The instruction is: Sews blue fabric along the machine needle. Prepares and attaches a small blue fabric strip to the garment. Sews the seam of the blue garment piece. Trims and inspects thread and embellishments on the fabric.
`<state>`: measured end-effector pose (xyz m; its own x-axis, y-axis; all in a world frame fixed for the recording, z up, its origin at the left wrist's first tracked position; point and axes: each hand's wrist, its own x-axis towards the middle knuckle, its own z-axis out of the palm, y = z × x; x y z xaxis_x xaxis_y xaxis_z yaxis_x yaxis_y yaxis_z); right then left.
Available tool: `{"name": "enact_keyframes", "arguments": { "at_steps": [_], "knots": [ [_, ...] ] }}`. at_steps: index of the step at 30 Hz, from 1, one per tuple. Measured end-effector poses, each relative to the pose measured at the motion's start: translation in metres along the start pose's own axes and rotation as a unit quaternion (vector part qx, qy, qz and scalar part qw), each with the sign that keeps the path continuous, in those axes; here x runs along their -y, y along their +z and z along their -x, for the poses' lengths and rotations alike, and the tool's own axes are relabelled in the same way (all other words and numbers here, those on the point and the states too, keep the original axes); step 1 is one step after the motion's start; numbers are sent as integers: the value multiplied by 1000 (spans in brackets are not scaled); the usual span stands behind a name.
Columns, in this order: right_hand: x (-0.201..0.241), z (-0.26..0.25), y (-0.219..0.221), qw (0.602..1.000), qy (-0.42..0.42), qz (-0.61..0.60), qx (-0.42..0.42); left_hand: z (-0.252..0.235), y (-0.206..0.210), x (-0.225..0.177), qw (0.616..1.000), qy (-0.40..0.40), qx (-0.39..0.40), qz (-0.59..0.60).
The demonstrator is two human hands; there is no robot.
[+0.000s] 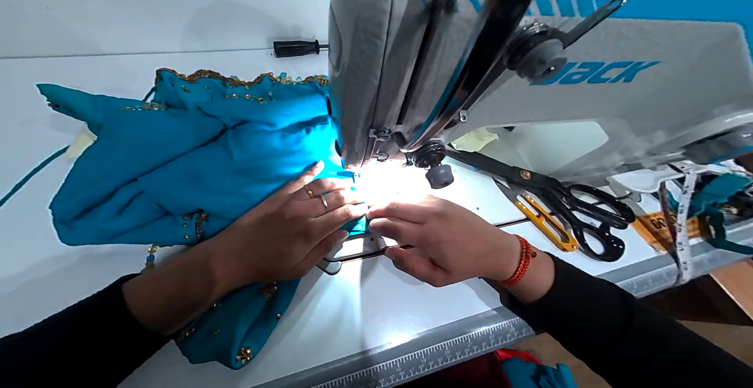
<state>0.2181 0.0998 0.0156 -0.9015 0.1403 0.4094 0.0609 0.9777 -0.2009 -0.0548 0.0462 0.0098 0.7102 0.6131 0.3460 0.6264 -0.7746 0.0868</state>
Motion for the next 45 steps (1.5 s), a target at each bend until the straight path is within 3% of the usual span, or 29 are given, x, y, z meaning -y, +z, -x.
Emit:
{"name": "enact_keyframes", "arguments": {
  "at_steps": [45],
  "knots": [
    [-4,-3,-1,1000,15,24,-5,-5,-1,2,999,-16,-31,-15]
  ]
}}
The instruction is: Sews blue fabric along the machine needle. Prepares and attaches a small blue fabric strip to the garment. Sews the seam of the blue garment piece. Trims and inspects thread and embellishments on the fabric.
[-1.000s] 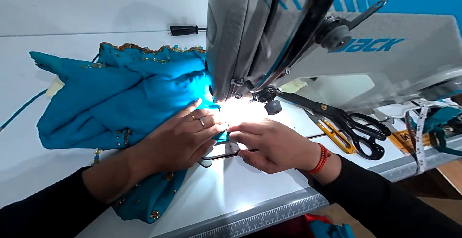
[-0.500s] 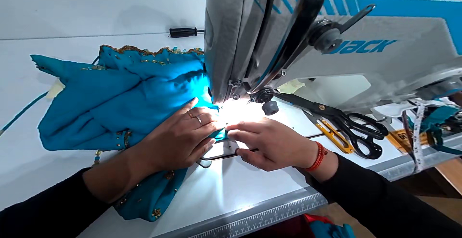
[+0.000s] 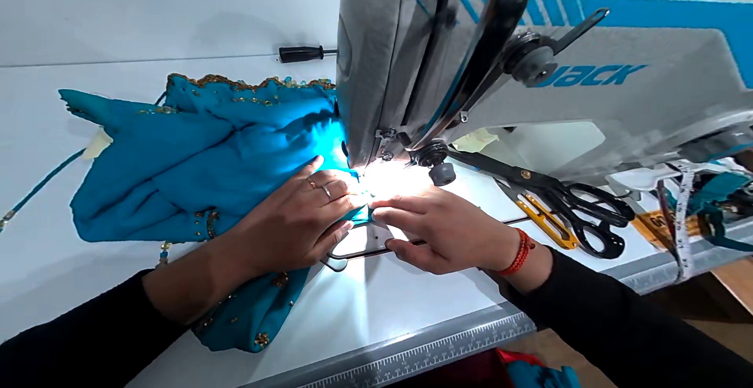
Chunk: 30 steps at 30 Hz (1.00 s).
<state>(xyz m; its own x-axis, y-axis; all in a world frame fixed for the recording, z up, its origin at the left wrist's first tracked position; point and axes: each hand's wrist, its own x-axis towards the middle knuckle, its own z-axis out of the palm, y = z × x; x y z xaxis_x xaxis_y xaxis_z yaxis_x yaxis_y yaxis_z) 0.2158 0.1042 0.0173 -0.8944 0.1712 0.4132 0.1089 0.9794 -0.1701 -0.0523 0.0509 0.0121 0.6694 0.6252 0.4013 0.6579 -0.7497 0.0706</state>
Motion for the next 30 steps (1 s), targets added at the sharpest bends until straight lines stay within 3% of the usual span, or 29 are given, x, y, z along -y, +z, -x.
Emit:
{"name": "enact_keyframes", "arguments": {
  "at_steps": [30],
  "knots": [
    [-7,1,-1,999,15,50,8,-3,1,9,1000,12,-26,13]
  ]
}}
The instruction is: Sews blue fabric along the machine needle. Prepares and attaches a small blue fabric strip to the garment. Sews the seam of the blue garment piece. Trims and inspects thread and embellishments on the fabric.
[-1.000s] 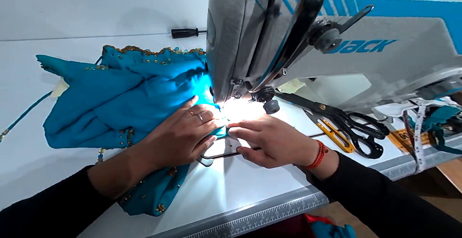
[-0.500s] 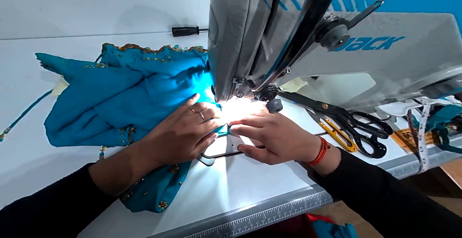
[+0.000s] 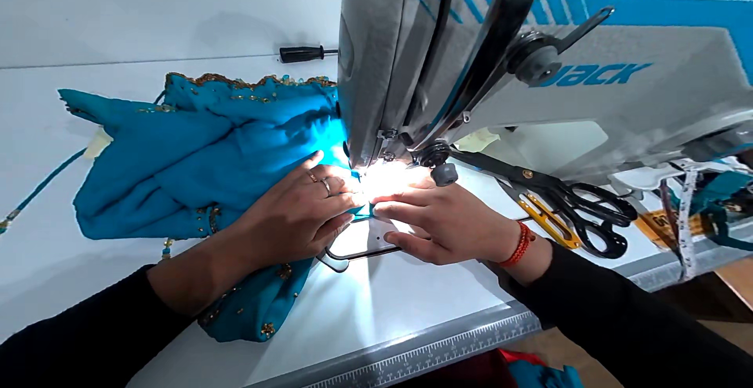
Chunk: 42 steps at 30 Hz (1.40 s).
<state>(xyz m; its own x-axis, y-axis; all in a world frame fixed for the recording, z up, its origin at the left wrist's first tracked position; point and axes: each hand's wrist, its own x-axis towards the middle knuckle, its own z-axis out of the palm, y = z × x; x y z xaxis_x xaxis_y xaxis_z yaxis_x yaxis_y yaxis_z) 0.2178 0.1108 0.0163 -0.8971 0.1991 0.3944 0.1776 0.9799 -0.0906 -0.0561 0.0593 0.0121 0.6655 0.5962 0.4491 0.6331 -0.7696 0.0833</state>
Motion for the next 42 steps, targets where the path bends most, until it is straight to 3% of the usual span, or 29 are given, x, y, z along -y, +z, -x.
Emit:
{"name": "enact_keyframes", "arguments": {
  "at_steps": [13,21,29,36,42],
  "knots": [
    [-4,0,2,1000,7,26,-11,-4,-2,6,1000,0,-9,1],
    [-3,-2,6,994,90,-36,-54,-7,-8,-5,995,52,-11,-83],
    [-10,-14,18,993,85,-26,-81,-15,-7,-18,991,34,-28,-123],
    [-2,-7,11,995,57,18,-78,-9,-5,-20,997,-14,-37,-71],
    [-3,-6,11,996,32,31,-71,-3,-1,-12,998,-10,-32,-50]
  ]
}}
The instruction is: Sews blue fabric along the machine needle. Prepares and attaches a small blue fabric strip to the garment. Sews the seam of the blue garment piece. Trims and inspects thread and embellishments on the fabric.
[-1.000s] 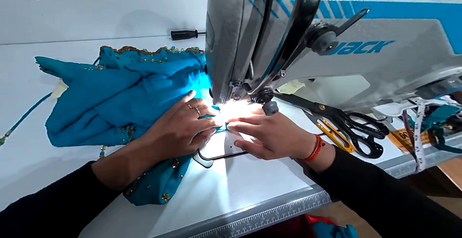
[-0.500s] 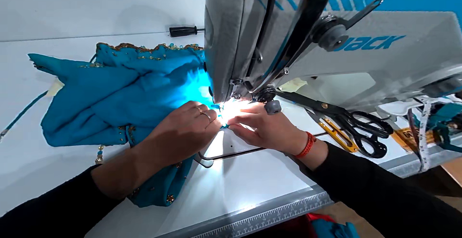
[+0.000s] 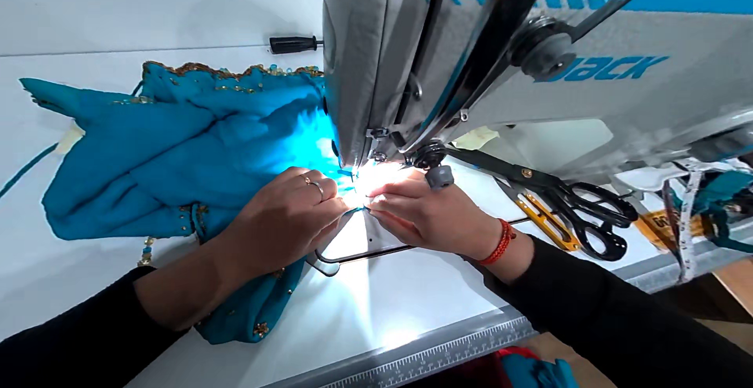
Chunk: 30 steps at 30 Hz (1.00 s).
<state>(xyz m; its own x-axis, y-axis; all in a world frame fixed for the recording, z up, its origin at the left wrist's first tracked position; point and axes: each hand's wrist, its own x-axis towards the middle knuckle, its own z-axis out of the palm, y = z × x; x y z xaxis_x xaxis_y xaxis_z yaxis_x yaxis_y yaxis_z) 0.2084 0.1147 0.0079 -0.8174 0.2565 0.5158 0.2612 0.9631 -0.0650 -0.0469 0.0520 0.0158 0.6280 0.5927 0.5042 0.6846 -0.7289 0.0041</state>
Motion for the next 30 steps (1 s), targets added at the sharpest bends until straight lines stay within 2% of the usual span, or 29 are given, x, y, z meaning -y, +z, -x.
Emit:
{"name": "enact_keyframes", "arguments": {
  "at_steps": [8,19,22,24,26,30],
  "knots": [
    [3,1,-3,999,-34,7,21,3,2,3,999,11,-1,38],
    [6,-3,-1,998,-6,53,39,-3,3,20,999,26,-11,45],
    [7,0,-7,996,-10,76,50,-4,3,22,998,14,11,53],
    [8,10,-22,994,26,103,31,-2,3,22,998,5,24,51],
    [12,34,-50,981,128,146,-1,-1,4,22,999,5,19,49],
    [3,110,-103,912,315,239,-112,-3,3,20,999,4,11,35]
  ]
}}
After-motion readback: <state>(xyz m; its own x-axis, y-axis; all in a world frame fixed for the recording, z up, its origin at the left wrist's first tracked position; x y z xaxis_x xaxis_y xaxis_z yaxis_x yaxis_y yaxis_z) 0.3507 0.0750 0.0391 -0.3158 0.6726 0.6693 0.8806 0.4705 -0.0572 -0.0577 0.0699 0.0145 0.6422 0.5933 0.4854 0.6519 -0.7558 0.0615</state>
